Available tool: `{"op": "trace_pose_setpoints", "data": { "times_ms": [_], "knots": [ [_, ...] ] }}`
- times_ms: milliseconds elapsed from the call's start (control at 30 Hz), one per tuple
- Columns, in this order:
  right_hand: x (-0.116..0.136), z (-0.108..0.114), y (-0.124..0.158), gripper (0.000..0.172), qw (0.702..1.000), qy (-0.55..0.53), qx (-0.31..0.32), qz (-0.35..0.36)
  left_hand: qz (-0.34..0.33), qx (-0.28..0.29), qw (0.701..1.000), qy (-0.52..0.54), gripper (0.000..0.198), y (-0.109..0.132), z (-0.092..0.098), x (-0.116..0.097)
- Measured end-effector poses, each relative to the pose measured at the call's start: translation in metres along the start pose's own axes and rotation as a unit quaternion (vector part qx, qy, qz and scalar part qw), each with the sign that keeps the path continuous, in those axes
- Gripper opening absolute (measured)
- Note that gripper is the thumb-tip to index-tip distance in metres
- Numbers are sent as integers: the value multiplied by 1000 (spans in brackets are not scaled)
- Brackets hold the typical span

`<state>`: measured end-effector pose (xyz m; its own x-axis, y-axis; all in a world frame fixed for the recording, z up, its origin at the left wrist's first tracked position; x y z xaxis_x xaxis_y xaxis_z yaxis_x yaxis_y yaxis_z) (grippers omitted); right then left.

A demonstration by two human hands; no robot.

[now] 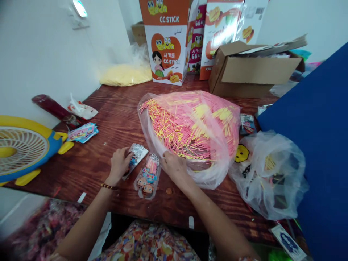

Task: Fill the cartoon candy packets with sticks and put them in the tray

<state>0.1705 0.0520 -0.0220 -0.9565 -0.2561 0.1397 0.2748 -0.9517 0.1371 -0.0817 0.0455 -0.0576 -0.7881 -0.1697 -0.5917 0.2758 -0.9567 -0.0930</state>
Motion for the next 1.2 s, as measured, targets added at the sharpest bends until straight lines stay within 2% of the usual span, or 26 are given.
{"op": "trace_pose_setpoints", "data": {
  "times_ms": [100, 200, 333, 433, 600, 733, 900, 1200],
  "knots": [
    [-30, 10, 3, 26, 998, -37, -40, -35, 35, 13, 997, -71, 48, -11, -4, 8],
    [-79, 16, 1, 26, 996, -23, -45, -70, 41, 11, 997, -71, 45, -17, -10, 11],
    [-150, 19, -10, 31, 986, 89, -33, -140, 37, -8, 999, -12, 36, -23, -15, 16],
    [-176, 15, -18, 35, 976, 181, -16, -118, 30, -15, 999, 29, 27, -23, -16, 18],
    [-181, 5, -21, 36, 970, 223, -2, -94, 4, -28, 998, 47, 29, -22, -18, 22],
    [-181, 5, -22, 37, 965, 247, 1, -87, -36, -32, 995, 83, 33, -23, -20, 30],
    [-180, 5, -27, 38, 955, 287, 6, -68, -67, -63, 991, 102, 42, -23, -20, 37],
    [-187, -6, -23, 34, 959, 280, -2, -48, 34, -85, 970, 224, 35, -19, -15, 34]
  ]
}}
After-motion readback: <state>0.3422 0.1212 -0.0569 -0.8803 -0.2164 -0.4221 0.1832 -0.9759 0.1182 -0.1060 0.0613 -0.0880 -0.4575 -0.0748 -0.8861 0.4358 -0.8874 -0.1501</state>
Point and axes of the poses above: each hand's wrist, its own y-axis away from the middle knuckle, its own z-axis out of the back of the hand, x = y × z, the point moved 3 cm from there along -y, towards the middle knuckle, and after that the axes turned 14 degrees about y, right-handed, at the moved point
